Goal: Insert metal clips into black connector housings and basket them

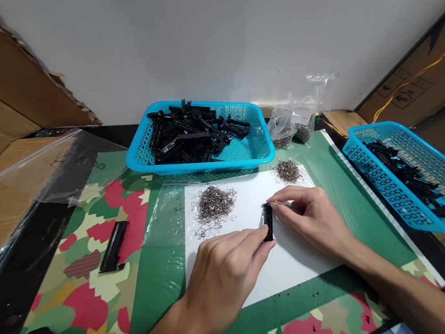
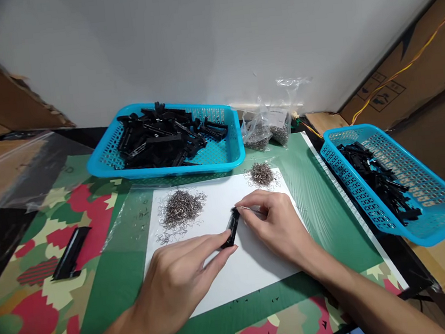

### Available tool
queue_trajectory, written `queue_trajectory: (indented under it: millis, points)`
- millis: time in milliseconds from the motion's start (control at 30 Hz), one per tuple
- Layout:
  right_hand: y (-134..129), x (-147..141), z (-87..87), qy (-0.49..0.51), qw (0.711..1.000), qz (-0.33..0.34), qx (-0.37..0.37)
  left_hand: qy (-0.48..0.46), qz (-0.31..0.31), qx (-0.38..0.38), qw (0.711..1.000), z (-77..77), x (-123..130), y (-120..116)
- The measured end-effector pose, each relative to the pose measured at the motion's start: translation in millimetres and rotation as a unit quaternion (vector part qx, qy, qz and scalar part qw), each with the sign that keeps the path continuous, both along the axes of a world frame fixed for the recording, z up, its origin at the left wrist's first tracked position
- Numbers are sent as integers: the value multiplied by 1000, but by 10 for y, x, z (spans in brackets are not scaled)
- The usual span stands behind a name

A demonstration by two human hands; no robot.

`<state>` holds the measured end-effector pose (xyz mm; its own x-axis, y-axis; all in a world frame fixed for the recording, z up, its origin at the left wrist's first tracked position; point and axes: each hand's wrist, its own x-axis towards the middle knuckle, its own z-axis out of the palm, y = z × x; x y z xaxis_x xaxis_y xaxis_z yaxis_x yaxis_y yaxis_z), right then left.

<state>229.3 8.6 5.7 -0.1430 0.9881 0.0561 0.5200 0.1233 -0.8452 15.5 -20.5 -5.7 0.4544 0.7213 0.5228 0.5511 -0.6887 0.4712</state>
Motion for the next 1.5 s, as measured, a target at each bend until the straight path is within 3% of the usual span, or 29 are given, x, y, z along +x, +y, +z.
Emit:
queue_trajectory:
  millis: [767, 1500]
  points:
    - [16, 41, 25, -95, 992, 34, 79, 5, -12, -8, 1000, 0, -12, -17]
    - [-30, 29, -85, -78, 988, 40, 131, 7, -9, -43, 999, 3, -12, -57]
